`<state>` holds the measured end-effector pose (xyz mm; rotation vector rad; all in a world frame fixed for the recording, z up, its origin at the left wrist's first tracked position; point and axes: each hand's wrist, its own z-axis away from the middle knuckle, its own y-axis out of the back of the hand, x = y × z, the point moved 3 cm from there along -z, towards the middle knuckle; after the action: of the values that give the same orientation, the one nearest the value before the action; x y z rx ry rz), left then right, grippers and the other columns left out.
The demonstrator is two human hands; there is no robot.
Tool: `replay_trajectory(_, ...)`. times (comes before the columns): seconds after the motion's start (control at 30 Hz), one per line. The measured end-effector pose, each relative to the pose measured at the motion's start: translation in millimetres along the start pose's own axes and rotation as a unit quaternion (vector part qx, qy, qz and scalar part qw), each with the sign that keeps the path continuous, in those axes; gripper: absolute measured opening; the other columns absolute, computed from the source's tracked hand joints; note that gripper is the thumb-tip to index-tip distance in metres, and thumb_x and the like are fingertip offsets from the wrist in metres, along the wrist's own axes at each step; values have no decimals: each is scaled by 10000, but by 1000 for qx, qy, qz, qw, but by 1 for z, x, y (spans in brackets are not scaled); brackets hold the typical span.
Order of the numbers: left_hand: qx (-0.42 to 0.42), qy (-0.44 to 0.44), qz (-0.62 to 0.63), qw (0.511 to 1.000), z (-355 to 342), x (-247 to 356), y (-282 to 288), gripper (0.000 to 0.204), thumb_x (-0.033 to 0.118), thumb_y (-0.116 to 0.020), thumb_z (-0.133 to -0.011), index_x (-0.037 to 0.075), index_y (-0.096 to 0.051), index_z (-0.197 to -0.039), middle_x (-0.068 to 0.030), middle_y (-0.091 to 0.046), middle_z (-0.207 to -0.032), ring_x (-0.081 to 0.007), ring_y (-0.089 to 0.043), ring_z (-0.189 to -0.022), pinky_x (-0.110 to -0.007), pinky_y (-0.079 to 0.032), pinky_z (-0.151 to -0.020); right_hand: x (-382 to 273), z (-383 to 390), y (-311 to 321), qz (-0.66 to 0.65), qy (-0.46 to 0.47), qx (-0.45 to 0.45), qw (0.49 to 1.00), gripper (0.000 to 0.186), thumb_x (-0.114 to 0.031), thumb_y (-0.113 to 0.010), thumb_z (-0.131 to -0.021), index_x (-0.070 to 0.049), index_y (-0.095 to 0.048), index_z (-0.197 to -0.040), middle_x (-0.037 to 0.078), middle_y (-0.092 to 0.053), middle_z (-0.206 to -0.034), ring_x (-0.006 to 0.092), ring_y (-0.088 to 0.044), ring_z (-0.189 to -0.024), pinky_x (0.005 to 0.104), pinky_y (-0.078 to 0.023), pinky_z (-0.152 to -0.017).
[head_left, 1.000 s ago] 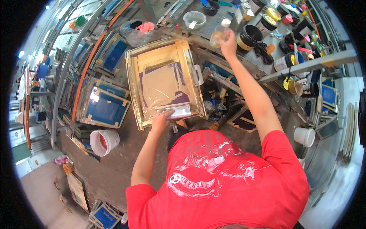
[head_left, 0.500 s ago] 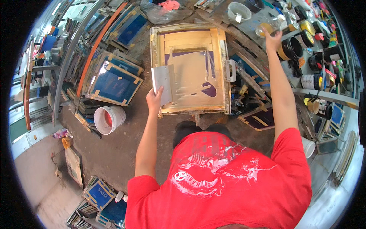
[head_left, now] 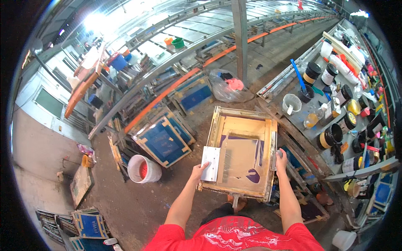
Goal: The person uses a squeegee to spread ink across a screen-printing frame and pulls it down to transfer the design onto fabric laid on a conveyor. The person repeats the squeegee strokes multiple times to ensure even ink coverage.
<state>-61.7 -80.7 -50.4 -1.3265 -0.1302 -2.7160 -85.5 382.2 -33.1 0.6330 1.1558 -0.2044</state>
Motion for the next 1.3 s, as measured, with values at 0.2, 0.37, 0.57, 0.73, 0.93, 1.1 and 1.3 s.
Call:
replay_trajectory(0.2, 55, -71, -29, 996, 33, 29, 113, 511, 424, -740, -925, -71, -699, -1047, -91, -728, -938, -153, -685, -774, -314, -531, -683, 36, 52, -81, -102, 20, 0, 995, 283, -195, -612, -1008, -142, -586, -1284, 7, -571, -913, 130, -522, -718, 300, -430, -638)
replay_trajectory(0.37, 157, -94, -9, 983, 61, 100, 183, 509, 428, -721, -942, -55, -682, -1098, -64, -718, -976, -139, -670, -802, -314, -537, -729, -64, 86, -148, -194, -27, -163, 967, 357, -181, -661, -967, -147, -537, -1300, -2, -533, -845, 103, -487, -646, 266, -402, -549)
replay_trajectory(0.57, 170, -130, -26, 976, 51, 212, 254, 562, 459, -695, -954, -48, -640, -1190, -73, -699, -1059, -163, -660, -922, -337, -530, -807, -201, 73, -207, -306, -45, -264, 914, 451, -189, -685, -951, -130, -478, -1347, -3, -559, -886, 65, -467, -665, 245, -396, -562)
replay_trajectory(0.73, 112, -176, -2, 978, 28, 353, 254, 534, 442, -649, -985, -32, -625, -1230, -88, -704, -1070, -193, -684, -949, -351, -551, -841, -313, 41, -227, -357, -18, -237, 903, 478, -201, -688, -959, -111, -468, -1374, -15, -535, -917, 59, -460, -753, 224, -398, -639)
replay_trajectory(0.93, 15, -199, 1, 980, -65, 480, 198, 520, 404, -645, -995, -51, -614, -1245, -98, -664, -1210, -191, -660, -1050, -350, -535, -909, -389, -5, -194, -426, 41, -190, 884, 405, -198, -673, -973, -73, -532, -1332, -54, -498, -881, 34, -405, -726, 202, -351, -637)
replay_trajectory(1.1, -122, -180, 16, 976, -173, 548, 84, 513, 359, -643, -1005, -90, -596, -1247, -110, -659, -1225, -184, -644, -1077, -333, -518, -938, -408, -59, -118, -419, 80, -81, 901, 238, -161, -649, -973, -64, -643, -1190, -75, -492, -864, 18, -404, -701, 192, -349, -627)
replay_trajectory(1.3, -303, -153, 21, 941, -260, 610, -125, 514, 342, -624, -1017, -117, -583, -1242, -151, -683, -1191, -208, -682, -1055, -348, -558, -893, -425, -128, -22, -413, 106, 101, 899, 223, -146, -634, -974, -62, -637, -1180, -59, -511, -828, 16, -416, -631, 197, -349, -572)
